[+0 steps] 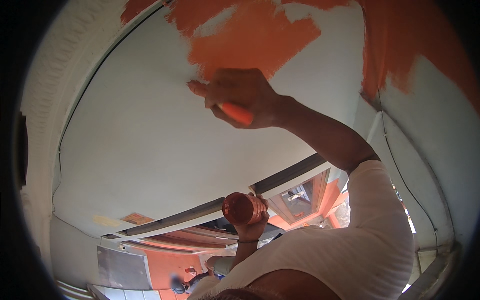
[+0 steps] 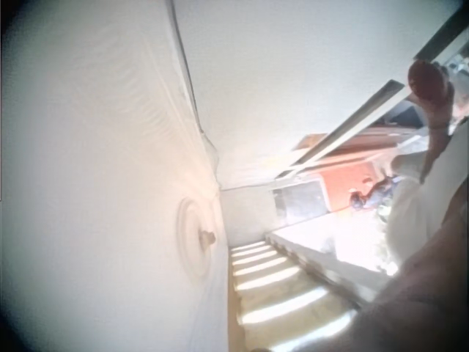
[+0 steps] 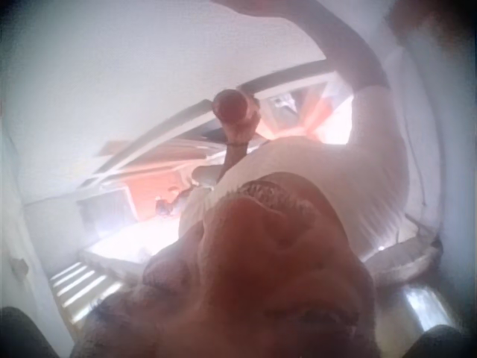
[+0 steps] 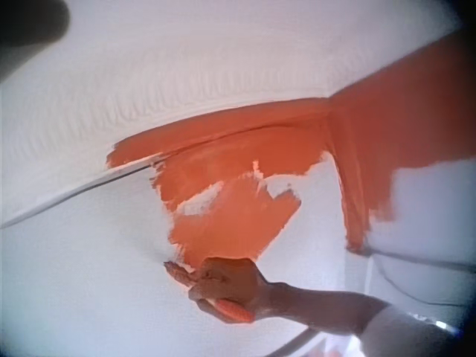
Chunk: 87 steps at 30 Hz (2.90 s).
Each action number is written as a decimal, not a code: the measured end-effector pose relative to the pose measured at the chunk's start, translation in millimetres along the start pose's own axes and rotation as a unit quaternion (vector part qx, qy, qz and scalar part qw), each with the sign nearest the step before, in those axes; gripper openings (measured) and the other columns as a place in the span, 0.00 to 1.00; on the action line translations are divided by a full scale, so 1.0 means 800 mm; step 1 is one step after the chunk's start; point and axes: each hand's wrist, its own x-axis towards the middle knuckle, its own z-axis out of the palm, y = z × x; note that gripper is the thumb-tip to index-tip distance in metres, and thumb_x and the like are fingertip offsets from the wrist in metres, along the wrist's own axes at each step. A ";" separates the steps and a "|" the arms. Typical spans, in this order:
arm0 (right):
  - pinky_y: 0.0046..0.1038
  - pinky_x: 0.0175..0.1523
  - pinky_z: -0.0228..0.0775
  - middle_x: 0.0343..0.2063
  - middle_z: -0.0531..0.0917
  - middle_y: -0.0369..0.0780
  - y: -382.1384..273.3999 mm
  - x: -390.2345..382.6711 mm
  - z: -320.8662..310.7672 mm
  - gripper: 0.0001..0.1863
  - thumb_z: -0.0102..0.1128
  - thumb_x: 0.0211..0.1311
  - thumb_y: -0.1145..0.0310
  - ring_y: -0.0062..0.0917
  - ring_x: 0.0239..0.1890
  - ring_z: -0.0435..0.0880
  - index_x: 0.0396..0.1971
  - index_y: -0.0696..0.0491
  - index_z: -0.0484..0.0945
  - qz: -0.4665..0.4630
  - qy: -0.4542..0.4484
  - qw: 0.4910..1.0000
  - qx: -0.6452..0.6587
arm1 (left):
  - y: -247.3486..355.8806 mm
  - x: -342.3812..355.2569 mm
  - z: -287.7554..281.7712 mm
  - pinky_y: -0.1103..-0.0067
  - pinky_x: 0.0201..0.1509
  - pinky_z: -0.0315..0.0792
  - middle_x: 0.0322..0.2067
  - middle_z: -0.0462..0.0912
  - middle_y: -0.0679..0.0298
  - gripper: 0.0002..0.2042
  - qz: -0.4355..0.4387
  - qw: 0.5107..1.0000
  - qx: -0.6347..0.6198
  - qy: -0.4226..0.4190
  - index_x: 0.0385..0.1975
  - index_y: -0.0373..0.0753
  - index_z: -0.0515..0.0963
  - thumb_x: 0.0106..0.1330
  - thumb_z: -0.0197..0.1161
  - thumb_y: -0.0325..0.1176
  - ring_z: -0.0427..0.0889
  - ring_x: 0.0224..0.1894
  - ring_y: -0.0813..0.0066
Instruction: The person paints a white ceiling with orange paint using a paintbrush and a small container. They repeatedly dip the brush into the container and apply paint in broad strokes across the ceiling surface.
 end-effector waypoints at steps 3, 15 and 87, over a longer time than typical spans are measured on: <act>0.23 0.40 0.77 0.32 0.86 0.36 0.038 0.054 -0.055 0.06 0.71 0.60 0.80 0.19 0.36 0.86 0.33 0.55 0.83 0.135 0.066 0.987 0.065 | -0.006 -0.005 0.007 0.55 0.57 0.81 0.61 0.77 0.52 0.31 0.013 1.000 -0.002 0.010 0.62 0.44 0.77 0.68 0.63 0.62 0.73 0.66 0.49; 0.24 0.35 0.73 0.28 0.82 0.34 0.044 0.117 -0.122 0.09 0.65 0.58 0.88 0.17 0.31 0.80 0.31 0.57 0.80 0.014 0.152 0.976 -0.153 | -0.004 -0.023 0.024 0.62 0.55 0.82 0.60 0.76 0.54 0.28 0.046 0.999 0.009 -0.025 0.59 0.42 0.77 0.70 0.64 0.58 0.73 0.63 0.52; 0.27 0.46 0.80 0.46 0.88 0.41 0.126 0.015 -0.256 0.08 0.69 0.59 0.83 0.27 0.44 0.87 0.36 0.55 0.85 0.187 0.025 0.982 -0.022 | -0.006 -0.002 0.001 0.53 0.61 0.81 0.64 0.73 0.51 0.33 -0.024 0.998 -0.022 -0.056 0.67 0.41 0.71 0.70 0.67 0.56 0.70 0.68 0.49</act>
